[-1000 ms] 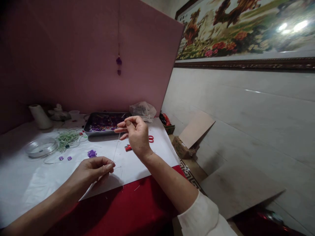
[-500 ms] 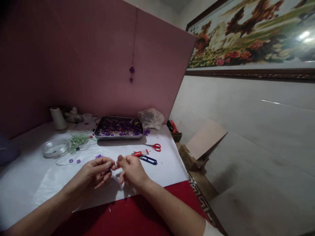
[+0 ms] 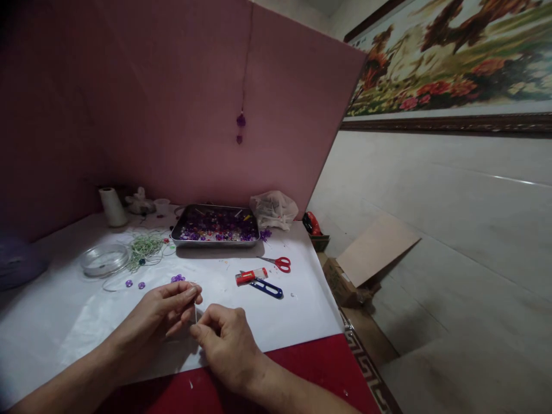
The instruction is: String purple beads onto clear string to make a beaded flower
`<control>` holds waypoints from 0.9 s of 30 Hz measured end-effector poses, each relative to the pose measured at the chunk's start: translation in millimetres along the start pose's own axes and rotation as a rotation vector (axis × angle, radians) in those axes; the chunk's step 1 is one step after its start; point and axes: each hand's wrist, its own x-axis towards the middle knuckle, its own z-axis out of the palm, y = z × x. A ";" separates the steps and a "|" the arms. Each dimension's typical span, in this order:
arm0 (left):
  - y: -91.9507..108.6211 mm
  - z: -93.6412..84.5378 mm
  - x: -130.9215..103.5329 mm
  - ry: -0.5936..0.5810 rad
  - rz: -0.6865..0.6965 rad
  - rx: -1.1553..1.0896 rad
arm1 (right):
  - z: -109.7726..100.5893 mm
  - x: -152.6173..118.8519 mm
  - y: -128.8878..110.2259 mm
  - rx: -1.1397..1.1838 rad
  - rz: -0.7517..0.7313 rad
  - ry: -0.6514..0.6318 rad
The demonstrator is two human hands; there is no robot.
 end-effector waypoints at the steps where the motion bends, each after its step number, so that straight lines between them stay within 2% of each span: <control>1: 0.4 0.3 -0.1 0.000 -0.001 0.009 | 0.2 -1.1 -0.5 -0.019 -0.012 -0.011; 6: 0.3 -0.5 1.3 0.011 -0.013 0.004 | -7.3 -1.2 -4.4 -0.149 -0.147 -0.042; 9: 0.3 1.7 -0.2 -0.072 -0.059 -0.009 | -19.3 3.7 -7.3 -0.197 -0.318 0.187; 11: 0.1 4.9 -2.9 -0.163 -0.100 -0.012 | -26.0 8.6 -5.6 -0.105 -0.353 0.309; 12: -0.2 6.6 -4.3 -0.205 -0.122 -0.015 | -28.0 11.2 -3.2 -0.033 -0.322 0.274; 14: -0.7 9.0 -6.8 -0.278 -0.159 -0.023 | -29.5 16.2 4.0 0.112 -0.211 0.061; 16: -0.7 9.9 -8.3 -0.305 -0.167 -0.018 | -29.6 20.5 11.2 0.204 -0.106 -0.148; 17: -0.2 9.9 -8.6 -0.300 -0.169 -0.008 | -30.1 22.3 13.6 0.205 -0.085 -0.191; 18: 0.4 9.8 -8.9 -0.286 -0.173 0.007 | -31.3 23.9 15.0 0.177 -0.090 -0.182; 21: 2.7 10.2 -9.0 -0.241 -0.194 0.037 | -37.2 27.0 13.1 0.057 -0.136 -0.050; 27: 1.2 13.9 -9.5 -0.257 -0.212 0.029 | -39.8 27.6 8.1 0.084 -0.106 0.089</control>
